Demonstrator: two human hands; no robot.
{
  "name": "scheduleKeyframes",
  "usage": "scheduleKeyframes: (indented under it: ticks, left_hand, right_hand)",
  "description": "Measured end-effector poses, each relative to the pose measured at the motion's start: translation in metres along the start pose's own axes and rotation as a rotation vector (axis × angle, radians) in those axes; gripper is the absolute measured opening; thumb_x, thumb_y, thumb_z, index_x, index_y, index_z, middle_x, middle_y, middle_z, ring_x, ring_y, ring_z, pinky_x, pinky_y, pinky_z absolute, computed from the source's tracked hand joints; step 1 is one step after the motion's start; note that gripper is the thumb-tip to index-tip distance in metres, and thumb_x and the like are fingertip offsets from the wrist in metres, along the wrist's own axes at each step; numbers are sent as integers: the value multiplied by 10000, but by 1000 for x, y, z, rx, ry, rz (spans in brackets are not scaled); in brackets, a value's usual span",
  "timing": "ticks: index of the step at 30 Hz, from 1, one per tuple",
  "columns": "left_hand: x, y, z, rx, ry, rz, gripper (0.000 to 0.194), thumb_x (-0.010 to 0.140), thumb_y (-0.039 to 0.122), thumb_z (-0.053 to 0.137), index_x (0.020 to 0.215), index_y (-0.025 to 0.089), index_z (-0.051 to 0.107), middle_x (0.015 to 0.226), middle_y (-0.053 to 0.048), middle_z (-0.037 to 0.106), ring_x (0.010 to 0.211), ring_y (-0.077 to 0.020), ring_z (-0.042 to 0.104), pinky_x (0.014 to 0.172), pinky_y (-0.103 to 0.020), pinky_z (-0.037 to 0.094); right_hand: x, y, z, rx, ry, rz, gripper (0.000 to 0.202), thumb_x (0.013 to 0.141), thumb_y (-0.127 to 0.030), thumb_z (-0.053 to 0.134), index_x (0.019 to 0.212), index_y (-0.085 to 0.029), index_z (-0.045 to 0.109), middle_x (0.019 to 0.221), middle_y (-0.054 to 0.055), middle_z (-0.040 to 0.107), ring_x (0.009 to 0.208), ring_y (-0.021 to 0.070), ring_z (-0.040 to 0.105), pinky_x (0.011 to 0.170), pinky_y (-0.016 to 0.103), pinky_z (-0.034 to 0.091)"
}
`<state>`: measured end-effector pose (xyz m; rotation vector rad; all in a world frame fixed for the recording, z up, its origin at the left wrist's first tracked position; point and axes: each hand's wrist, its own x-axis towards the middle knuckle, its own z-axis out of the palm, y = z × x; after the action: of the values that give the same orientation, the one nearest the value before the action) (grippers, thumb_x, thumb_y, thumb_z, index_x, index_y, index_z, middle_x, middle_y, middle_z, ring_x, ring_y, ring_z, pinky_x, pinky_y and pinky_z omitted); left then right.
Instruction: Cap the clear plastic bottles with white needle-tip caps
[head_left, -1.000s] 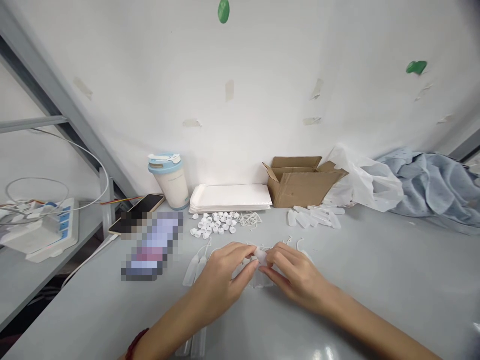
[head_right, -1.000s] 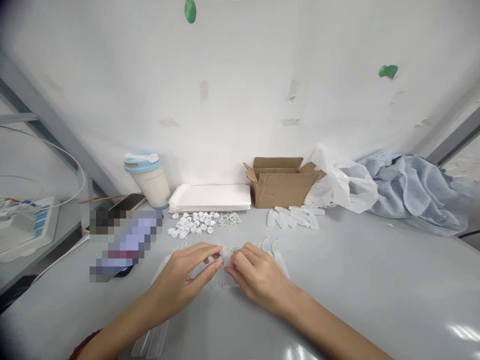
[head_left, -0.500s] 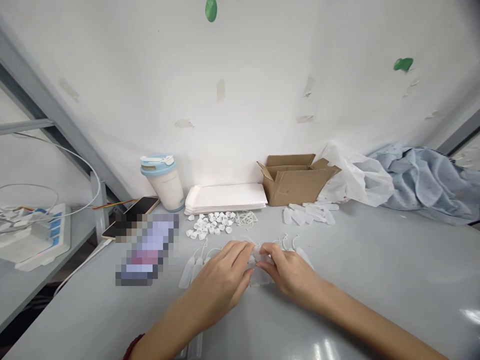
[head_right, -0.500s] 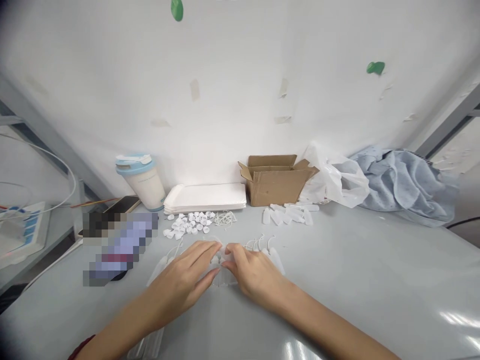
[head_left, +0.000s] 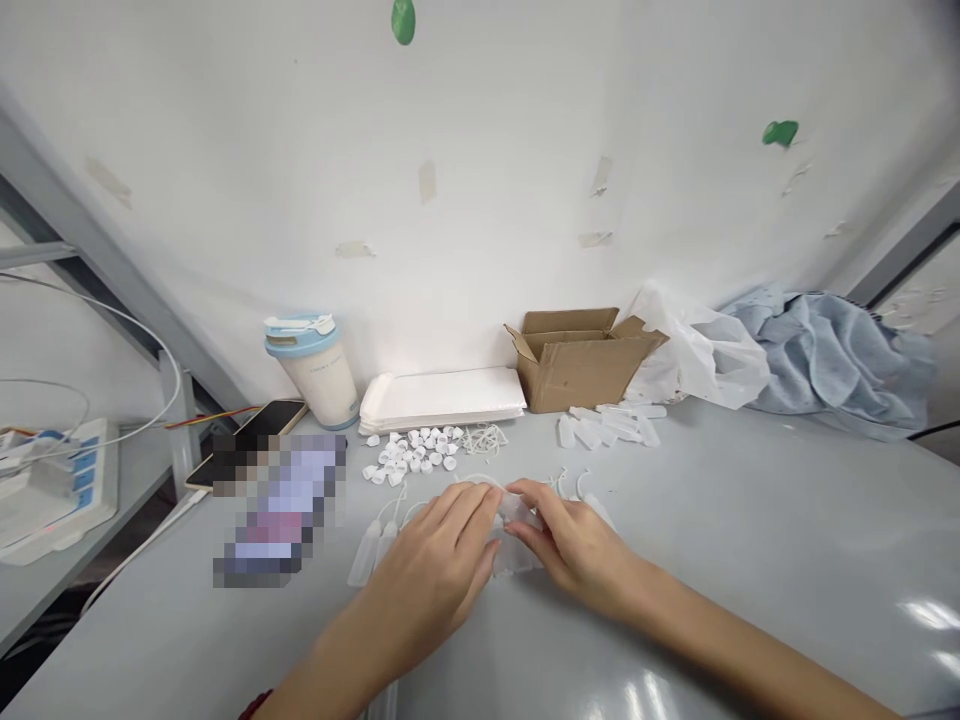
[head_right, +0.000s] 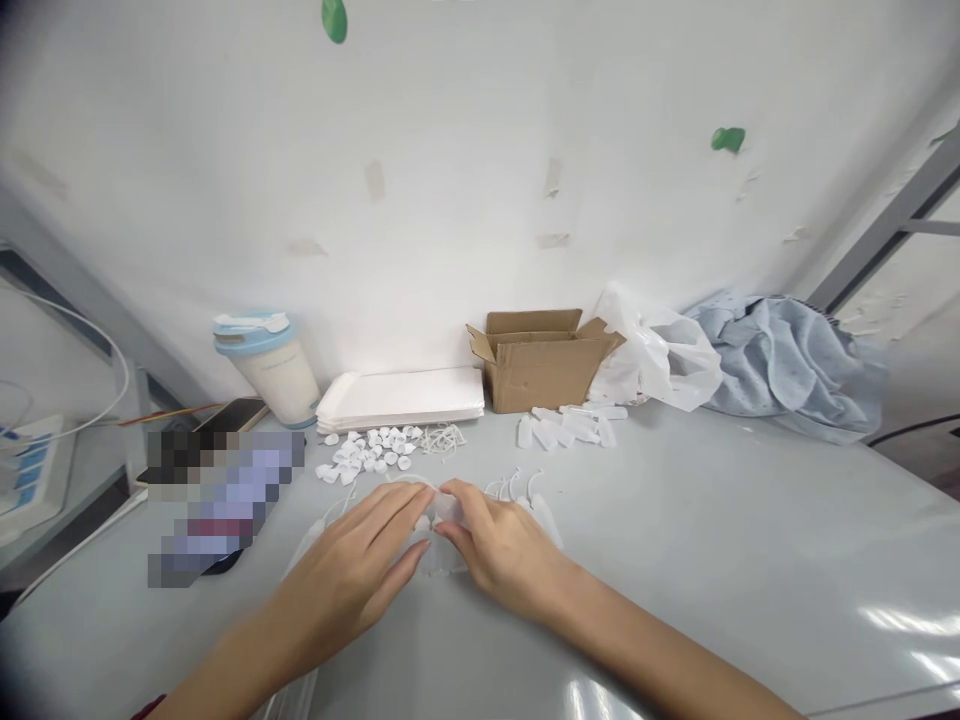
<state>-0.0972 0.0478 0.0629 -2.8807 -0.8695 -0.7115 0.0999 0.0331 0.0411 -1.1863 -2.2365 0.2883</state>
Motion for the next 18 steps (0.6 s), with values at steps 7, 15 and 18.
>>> scheduleKeyframes:
  ticks: [7, 15, 18]
  left_hand:
    - [-1, 4, -6, -204, 10, -61, 427, 894, 144, 451, 1315, 136, 375, 1188, -143, 566, 1126, -251, 519, 922, -392, 505]
    - [-5, 10, -9, -326, -133, -161, 629, 882, 265, 503, 1432, 179, 210, 1417, -141, 394, 1283, -253, 405, 956, -380, 491]
    - [-4, 10, -11, -400, -83, -202, 535, 885, 247, 497, 1388, 207, 320, 1370, -110, 464, 1241, -227, 461, 967, -375, 480]
  right_hand:
    - [-2, -2, -1, 212, 48, 73, 260, 931, -244, 399, 1180, -189, 348, 625, -48, 490, 475, 108, 467, 469, 210, 354]
    - [5, -11, -10, 673, 63, 306, 196, 895, -339, 480, 1023, -206, 415, 570, -89, 445, 437, 93, 505, 432, 206, 398]
    - [6, -12, -11, 770, 61, 354, 198, 882, -354, 514, 986, -208, 431, 614, -72, 505, 450, 90, 535, 448, 216, 430]
